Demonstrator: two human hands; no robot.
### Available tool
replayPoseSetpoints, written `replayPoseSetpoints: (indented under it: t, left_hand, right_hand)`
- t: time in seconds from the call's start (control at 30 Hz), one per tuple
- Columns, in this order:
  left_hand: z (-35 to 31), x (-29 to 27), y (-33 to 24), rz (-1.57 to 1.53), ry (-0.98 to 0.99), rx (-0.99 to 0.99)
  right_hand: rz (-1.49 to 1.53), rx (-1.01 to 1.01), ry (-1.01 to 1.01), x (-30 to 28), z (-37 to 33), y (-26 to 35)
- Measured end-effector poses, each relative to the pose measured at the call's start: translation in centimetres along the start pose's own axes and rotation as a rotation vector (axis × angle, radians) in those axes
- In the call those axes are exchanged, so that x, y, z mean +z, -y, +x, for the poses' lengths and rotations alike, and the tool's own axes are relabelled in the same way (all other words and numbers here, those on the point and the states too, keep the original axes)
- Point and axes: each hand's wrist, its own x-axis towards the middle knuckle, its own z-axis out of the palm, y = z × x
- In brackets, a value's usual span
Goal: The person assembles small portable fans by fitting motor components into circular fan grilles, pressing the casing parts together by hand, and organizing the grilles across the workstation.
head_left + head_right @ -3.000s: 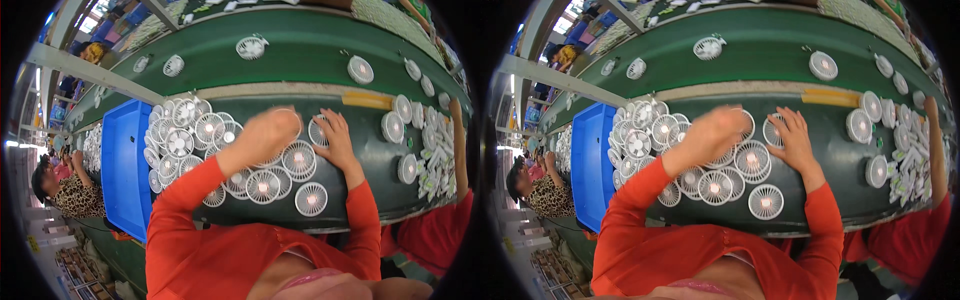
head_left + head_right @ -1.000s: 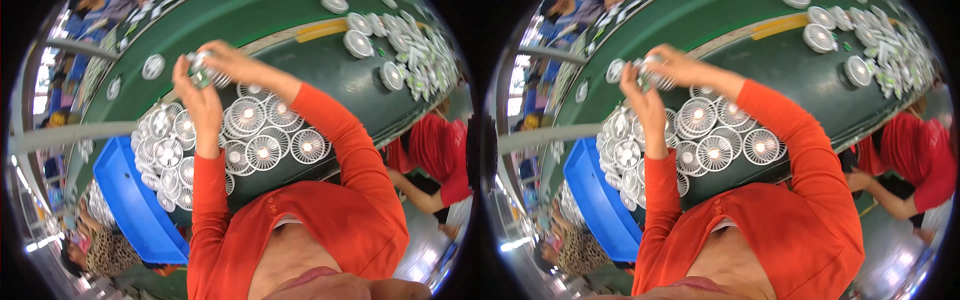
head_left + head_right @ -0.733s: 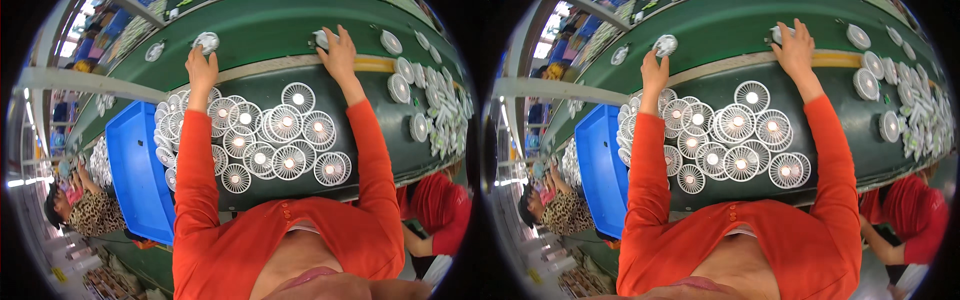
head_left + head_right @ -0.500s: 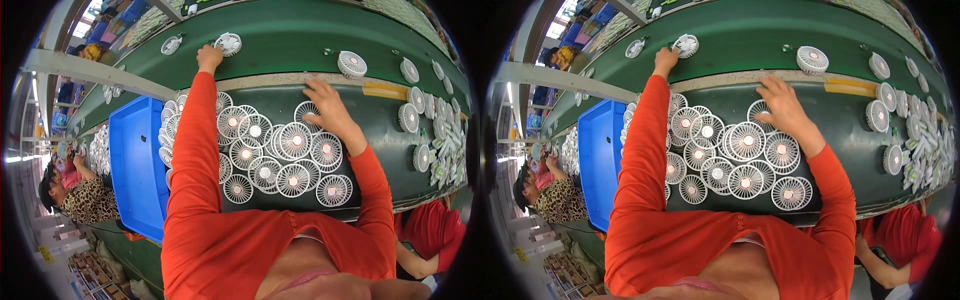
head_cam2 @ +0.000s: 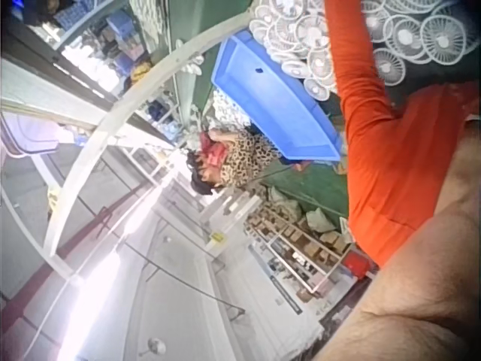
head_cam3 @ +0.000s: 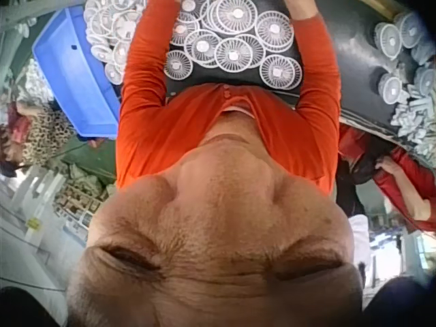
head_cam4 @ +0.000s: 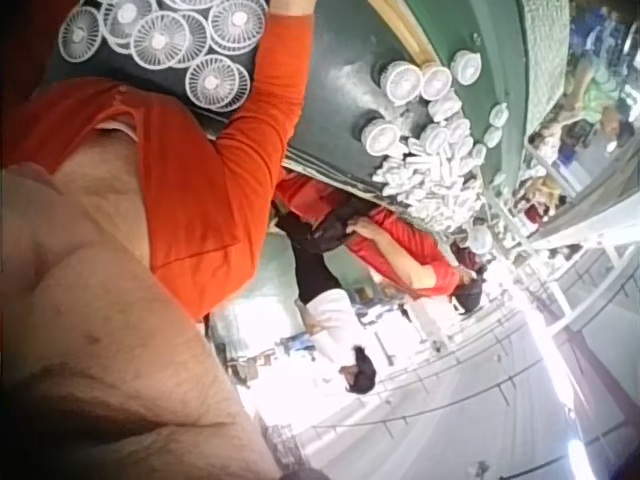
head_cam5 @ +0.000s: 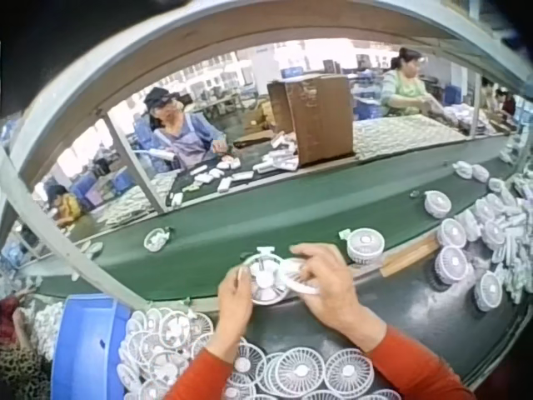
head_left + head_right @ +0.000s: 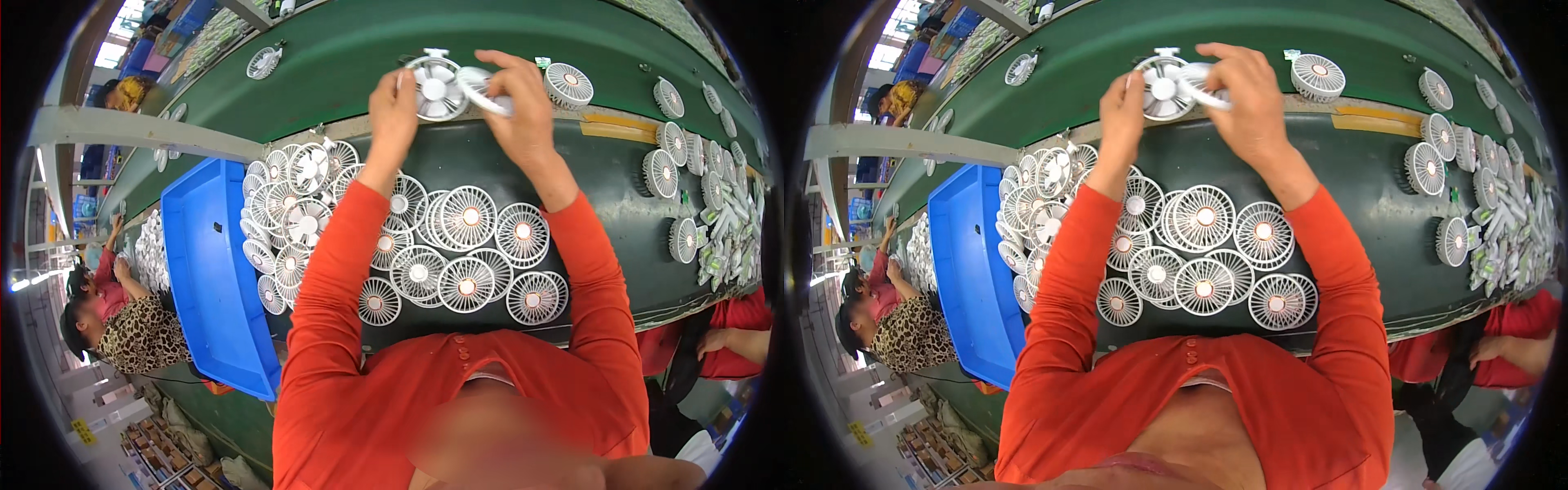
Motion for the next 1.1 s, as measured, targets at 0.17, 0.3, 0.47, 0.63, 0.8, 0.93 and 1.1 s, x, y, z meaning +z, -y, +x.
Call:
replayPoseSetpoints:
  t: [0.17, 0.3, 0.47, 0.63, 0.8, 0.93, 1.1]
  left_hand:
    - [-5.6, 2.5, -3.7, -1.039, 0.140, -0.460]
    - [-7.9, 0.7, -5.5, -1.286, 0.177, -0.685]
    - [-9.8, 1.1, -4.5, -1.242, -0.076, -0.597]
    - [-11.9, 2.7, -7.8, -0.371, -0.226, 0.103]
    - [-11.5, 2.4, -6.7, 0.194, -0.278, 0.586]
    - [-11.1, 2.5, -6.2, 0.247, -0.271, 0.671]
    - [-9.5, 0.3, -5.3, 0.209, -0.030, 0.547]
  right_hand:
    - [0.162, 0.026, 0.222, 0.5, -1.7, 2.4]
    - [0.261, 0.016, 0.370, 0.0, -2.4, 3.5]
    - [0.225, -0.057, 0.357, 0.9, -3.8, 4.8]
    - [0.622, 0.511, 0.287, 1.8, -4.5, 6.1]
    - [1.293, 0.982, 0.239, 1.7, -4.8, 6.5]
    - [1.356, 1.076, 0.169, 1.5, -4.2, 6.7]
    - [1.166, 1.052, 0.339, 2.0, -3.1, 4.3]
